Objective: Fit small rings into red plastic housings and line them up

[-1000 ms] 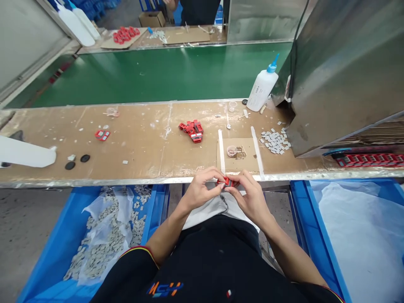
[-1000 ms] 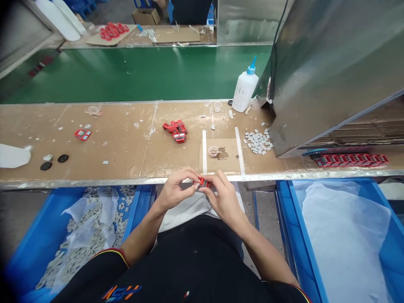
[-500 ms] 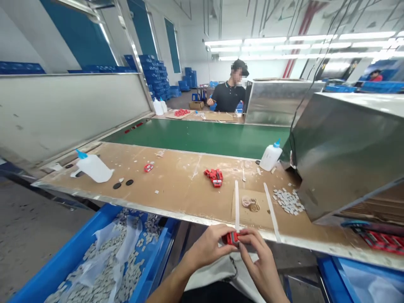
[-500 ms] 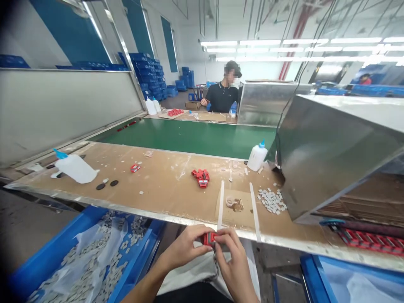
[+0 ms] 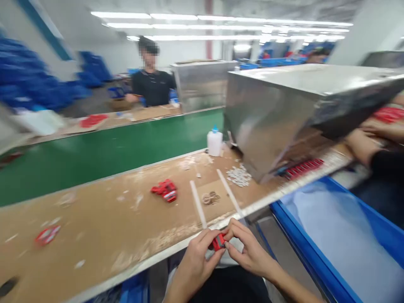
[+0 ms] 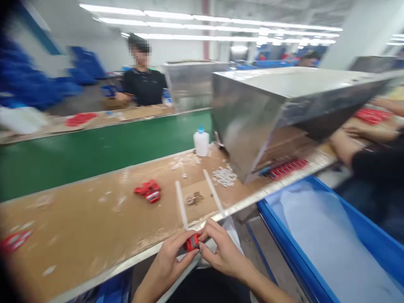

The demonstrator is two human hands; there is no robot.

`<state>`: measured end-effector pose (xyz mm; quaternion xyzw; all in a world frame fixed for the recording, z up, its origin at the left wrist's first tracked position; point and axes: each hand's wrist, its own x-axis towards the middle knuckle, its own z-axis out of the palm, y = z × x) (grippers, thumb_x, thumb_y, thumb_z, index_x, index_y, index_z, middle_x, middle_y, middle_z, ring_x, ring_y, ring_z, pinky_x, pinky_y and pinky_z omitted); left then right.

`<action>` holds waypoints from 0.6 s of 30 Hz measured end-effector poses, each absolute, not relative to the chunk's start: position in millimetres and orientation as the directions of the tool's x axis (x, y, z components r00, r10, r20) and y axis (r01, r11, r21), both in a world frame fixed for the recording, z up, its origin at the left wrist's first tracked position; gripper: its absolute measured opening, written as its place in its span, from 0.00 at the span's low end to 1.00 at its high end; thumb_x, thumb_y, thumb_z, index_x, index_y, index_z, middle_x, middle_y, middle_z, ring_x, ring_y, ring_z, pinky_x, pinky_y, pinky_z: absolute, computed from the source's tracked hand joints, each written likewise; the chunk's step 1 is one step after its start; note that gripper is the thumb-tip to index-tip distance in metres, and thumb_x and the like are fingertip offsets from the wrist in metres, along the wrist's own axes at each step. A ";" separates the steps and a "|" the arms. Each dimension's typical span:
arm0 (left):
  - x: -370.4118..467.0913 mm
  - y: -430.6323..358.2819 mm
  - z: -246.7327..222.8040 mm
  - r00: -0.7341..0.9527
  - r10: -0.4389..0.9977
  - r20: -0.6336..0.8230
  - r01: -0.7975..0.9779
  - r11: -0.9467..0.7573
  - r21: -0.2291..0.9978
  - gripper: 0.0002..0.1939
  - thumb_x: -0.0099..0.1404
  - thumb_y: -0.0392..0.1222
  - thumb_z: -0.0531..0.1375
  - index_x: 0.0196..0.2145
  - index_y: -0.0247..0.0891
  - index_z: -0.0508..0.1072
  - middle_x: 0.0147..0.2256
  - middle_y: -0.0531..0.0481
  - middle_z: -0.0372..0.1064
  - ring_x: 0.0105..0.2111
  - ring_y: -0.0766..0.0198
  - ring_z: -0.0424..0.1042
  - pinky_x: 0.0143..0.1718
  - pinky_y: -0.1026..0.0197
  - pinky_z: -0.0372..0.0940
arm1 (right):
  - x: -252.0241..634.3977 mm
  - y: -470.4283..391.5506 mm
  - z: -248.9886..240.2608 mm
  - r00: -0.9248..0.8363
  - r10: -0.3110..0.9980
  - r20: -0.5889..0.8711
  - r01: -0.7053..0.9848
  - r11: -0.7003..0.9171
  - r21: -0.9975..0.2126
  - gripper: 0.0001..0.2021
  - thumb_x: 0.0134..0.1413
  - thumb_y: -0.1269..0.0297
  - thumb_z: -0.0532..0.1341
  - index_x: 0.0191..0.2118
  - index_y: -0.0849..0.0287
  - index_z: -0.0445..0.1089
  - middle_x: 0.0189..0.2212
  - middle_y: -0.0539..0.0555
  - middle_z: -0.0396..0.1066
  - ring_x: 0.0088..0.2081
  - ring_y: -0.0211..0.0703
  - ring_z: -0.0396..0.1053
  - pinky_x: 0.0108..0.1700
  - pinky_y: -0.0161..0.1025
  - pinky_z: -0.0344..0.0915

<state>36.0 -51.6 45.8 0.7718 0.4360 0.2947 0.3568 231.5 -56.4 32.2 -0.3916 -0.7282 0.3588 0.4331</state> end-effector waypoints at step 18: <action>108.4 13.4 43.8 0.693 0.706 0.147 0.217 -0.399 0.891 0.23 0.66 0.52 0.66 0.53 0.37 0.76 0.43 0.41 0.81 0.39 0.55 0.81 0.45 0.55 0.77 | 282.9 -73.8 46.4 0.152 0.984 0.088 0.171 0.061 -0.983 0.10 0.66 0.54 0.62 0.39 0.55 0.73 0.38 0.55 0.72 0.39 0.43 0.72 0.41 0.41 0.71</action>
